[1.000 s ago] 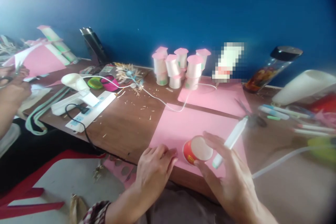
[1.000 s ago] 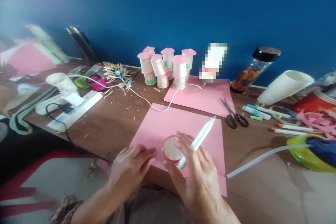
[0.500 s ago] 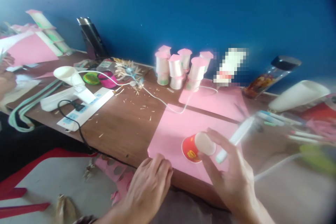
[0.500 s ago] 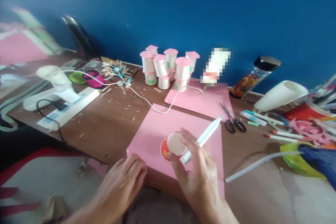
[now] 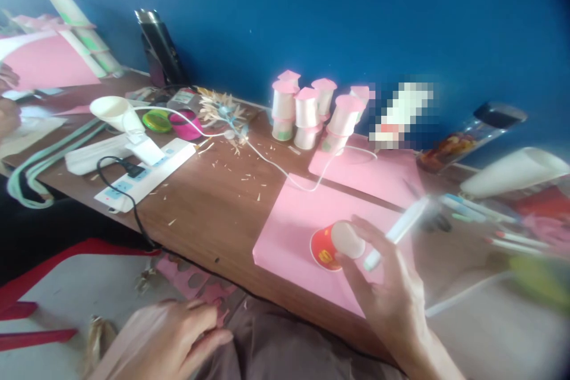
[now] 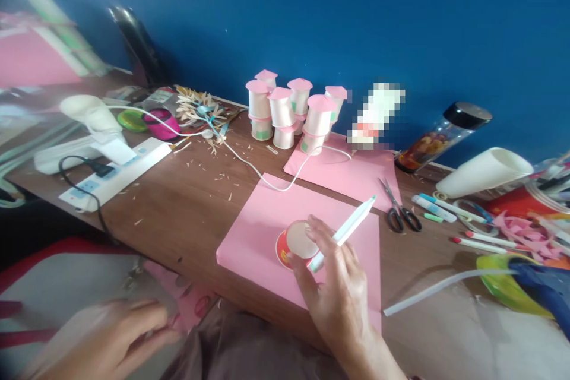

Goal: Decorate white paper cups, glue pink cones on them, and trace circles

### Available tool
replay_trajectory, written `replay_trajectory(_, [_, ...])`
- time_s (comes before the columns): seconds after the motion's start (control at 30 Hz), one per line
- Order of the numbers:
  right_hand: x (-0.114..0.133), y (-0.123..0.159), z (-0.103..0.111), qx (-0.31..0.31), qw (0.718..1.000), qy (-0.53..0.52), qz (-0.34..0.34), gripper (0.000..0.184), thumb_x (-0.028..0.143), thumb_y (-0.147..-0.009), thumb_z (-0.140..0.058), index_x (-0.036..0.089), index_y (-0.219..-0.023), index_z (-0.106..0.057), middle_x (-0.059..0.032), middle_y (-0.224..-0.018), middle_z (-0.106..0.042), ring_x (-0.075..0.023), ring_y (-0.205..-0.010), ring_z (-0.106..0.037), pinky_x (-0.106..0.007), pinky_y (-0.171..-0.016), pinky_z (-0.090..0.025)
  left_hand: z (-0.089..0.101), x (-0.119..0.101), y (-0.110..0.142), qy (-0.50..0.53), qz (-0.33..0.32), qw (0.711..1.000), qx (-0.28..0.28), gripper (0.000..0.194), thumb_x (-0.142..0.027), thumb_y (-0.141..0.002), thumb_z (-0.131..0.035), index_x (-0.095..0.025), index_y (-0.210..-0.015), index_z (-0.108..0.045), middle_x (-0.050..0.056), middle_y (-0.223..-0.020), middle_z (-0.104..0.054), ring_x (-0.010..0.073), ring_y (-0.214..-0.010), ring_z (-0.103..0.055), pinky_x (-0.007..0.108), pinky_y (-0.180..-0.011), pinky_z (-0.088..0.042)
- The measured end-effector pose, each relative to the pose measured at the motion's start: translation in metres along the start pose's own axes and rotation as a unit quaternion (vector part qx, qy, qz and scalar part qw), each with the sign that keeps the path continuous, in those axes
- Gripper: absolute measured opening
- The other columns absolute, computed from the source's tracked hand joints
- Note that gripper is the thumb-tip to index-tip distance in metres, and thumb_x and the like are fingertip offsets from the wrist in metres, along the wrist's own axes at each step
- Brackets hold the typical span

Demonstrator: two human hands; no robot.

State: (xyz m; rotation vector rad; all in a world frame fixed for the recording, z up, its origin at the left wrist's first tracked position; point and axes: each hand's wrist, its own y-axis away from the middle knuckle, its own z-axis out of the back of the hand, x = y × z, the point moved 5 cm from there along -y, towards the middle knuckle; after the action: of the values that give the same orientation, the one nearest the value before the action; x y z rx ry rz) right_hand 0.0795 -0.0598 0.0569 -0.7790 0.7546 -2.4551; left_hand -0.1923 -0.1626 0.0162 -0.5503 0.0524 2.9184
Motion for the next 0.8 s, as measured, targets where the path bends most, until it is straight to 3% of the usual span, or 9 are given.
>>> replay_trajectory(0.1, [0.0, 0.0, 0.0, -0.001, 1.0, 0.007, 0.001, 0.043, 0.028, -0.084, -0.066, 0.016, -0.123, -0.054, -0.0126, -0.118, -0.066, -0.0236, -0.108, -0.064, -0.036, -0.086, -0.057, 0.005, -0.022, -0.016, -0.019, -0.087, 0.996, -0.009, 0.009, -0.033, -0.082, -0.06, -0.027, -0.076, -0.065, -0.005, -0.065, -0.068, 0.0145, -0.053, -0.065, 0.022, -0.047, -0.042])
replay_trajectory(0.2, [0.001, -0.001, 0.0, -0.009, 1.0, 0.005, 0.006, 0.044, 0.03, -0.084, -0.066, 0.015, -0.123, -0.053, -0.0129, -0.117, -0.067, -0.0228, -0.106, -0.065, -0.034, -0.085, -0.057, 0.008, -0.036, -0.025, 0.026, -0.123, 0.991, -0.048, 0.014, -0.03, -0.087, -0.054, -0.03, -0.095, -0.066, -0.004, -0.082, -0.073, 0.0135, -0.071, -0.069, 0.021, -0.06, -0.05])
replay_trajectory(0.33, [0.0, -0.001, 0.001, -0.013, 1.0, 0.001, 0.004, 0.043, 0.028, -0.084, -0.066, 0.016, -0.124, -0.053, -0.0125, -0.116, -0.067, -0.0223, -0.106, -0.065, -0.033, -0.084, -0.058, 0.002, -0.043, -0.035, 0.067, -0.102, 0.992, -0.028, 0.016, -0.029, -0.089, -0.053, -0.028, -0.081, -0.067, -0.005, -0.072, -0.07, 0.0121, -0.062, -0.066, 0.022, -0.057, -0.05])
replay_trajectory(0.5, [-0.001, 0.0, -0.001, -0.002, 1.0, 0.01, 0.019, 0.043, 0.027, -0.084, -0.067, 0.017, -0.123, -0.053, -0.0122, -0.119, -0.066, -0.0238, -0.108, -0.064, -0.037, -0.086, -0.057, -0.007, -0.048, -0.042, 0.111, -0.09, 0.99, -0.007, 0.008, -0.022, -0.084, -0.06, -0.027, -0.088, -0.065, -0.005, -0.078, -0.07, 0.0122, -0.069, -0.066, 0.022, -0.062, -0.051])
replay_trajectory(0.8, [0.002, -0.002, 0.002, -0.02, 1.0, 0.007, 0.017, 0.035, 0.03, -0.084, -0.066, 0.016, -0.115, -0.056, -0.0126, -0.114, -0.068, -0.0226, -0.105, -0.066, -0.032, -0.083, -0.058, -0.014, -0.048, -0.053, 0.119, -0.058, 0.989, -0.059, 0.008, -0.025, -0.087, -0.057, -0.024, -0.088, -0.064, -0.001, -0.08, -0.069, 0.0142, -0.071, -0.064, 0.027, -0.066, -0.049])
